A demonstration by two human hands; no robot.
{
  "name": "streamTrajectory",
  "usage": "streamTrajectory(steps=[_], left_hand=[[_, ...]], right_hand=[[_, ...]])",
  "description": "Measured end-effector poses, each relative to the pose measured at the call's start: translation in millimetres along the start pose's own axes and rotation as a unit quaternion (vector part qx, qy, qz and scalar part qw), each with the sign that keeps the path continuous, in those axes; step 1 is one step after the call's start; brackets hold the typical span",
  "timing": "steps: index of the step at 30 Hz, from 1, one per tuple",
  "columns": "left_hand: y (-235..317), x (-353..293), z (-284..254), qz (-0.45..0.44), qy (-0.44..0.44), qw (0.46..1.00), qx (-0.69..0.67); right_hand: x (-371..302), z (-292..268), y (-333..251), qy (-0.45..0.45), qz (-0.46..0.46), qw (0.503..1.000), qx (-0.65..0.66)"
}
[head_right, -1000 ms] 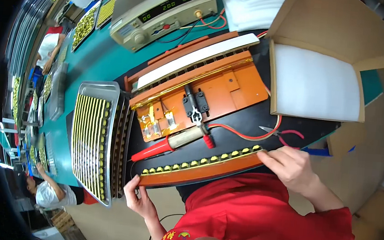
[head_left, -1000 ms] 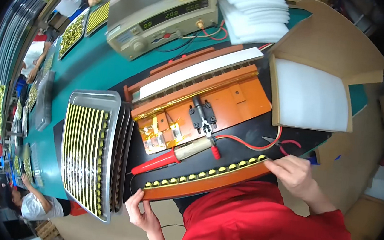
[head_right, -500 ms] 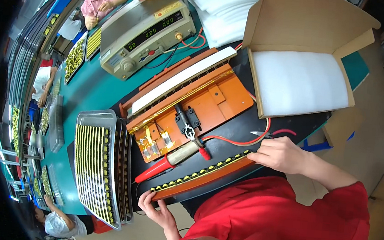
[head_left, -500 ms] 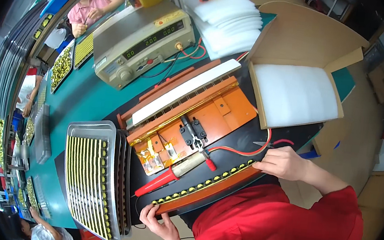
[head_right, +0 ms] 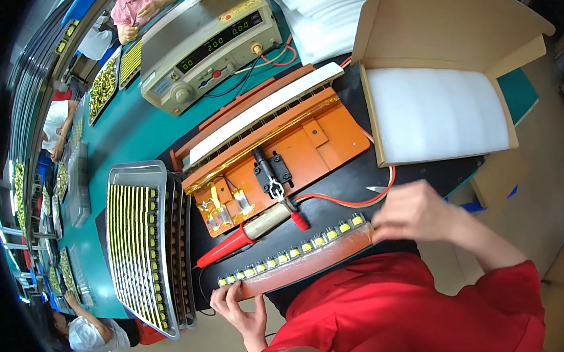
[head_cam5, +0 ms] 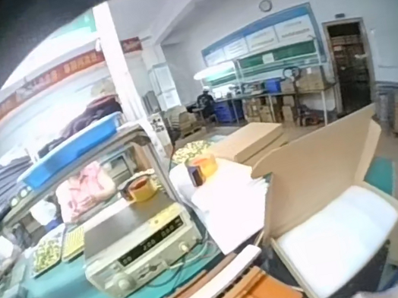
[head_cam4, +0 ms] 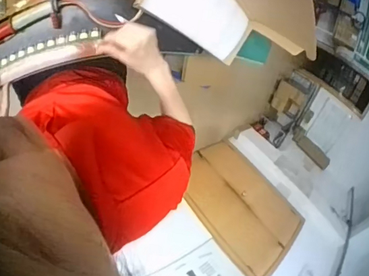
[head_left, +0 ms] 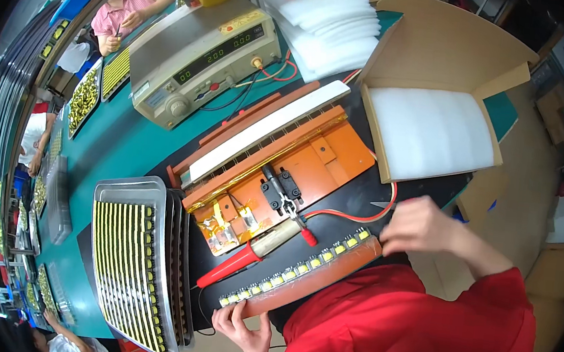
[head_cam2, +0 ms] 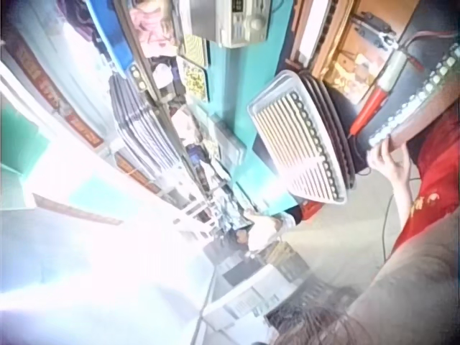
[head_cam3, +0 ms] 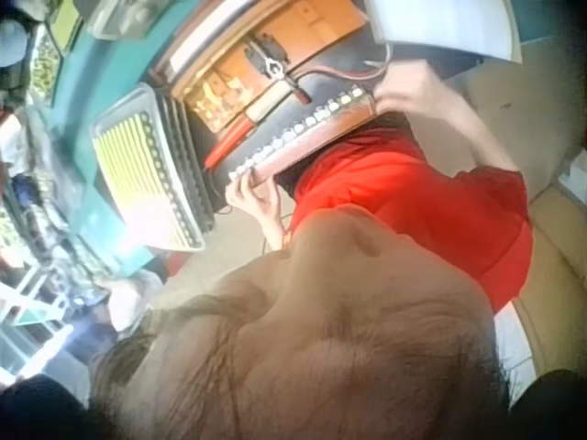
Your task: Testing LED strips with an electronic probe and packaging them into boxes with foam inserts.
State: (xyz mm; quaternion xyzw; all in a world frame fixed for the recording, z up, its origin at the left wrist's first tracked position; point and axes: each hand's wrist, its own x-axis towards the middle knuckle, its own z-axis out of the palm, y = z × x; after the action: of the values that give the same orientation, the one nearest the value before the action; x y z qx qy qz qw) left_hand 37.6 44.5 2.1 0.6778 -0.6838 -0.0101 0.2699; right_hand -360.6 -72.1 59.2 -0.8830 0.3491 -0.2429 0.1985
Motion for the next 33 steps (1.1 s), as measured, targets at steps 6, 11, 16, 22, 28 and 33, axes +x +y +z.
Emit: streamTrajectory(steps=[6, 11, 16, 22, 28, 33], left_hand=[[-16, 3, -3, 0.023, -0.035, 0.997, -0.061], [4, -3, 11, -0.032, 0.050, 0.997, -0.047], [18, -8, 16, -0.107, 0.100, 0.984, -0.102], [27, 20, 9, -0.059, 0.157, 0.978, -0.123], [78, 62, 20, 0.030, 0.132, 0.963, -0.234], [131, 88, 35, 0.167, -0.042, 0.941, -0.291]], right_hand=[[98, -44, 72, 0.179, 0.015, 0.970, -0.167], [151, -27, 144, 0.058, -0.012, 0.947, -0.314], [160, -32, 154, 0.118, -0.037, 0.964, -0.234], [118, -92, 104, 0.128, 0.071, 0.989, 0.033], [-43, -156, 104, 0.235, 0.315, 0.918, 0.044], [-148, -165, 132, 0.190, 0.363, 0.892, -0.192]])
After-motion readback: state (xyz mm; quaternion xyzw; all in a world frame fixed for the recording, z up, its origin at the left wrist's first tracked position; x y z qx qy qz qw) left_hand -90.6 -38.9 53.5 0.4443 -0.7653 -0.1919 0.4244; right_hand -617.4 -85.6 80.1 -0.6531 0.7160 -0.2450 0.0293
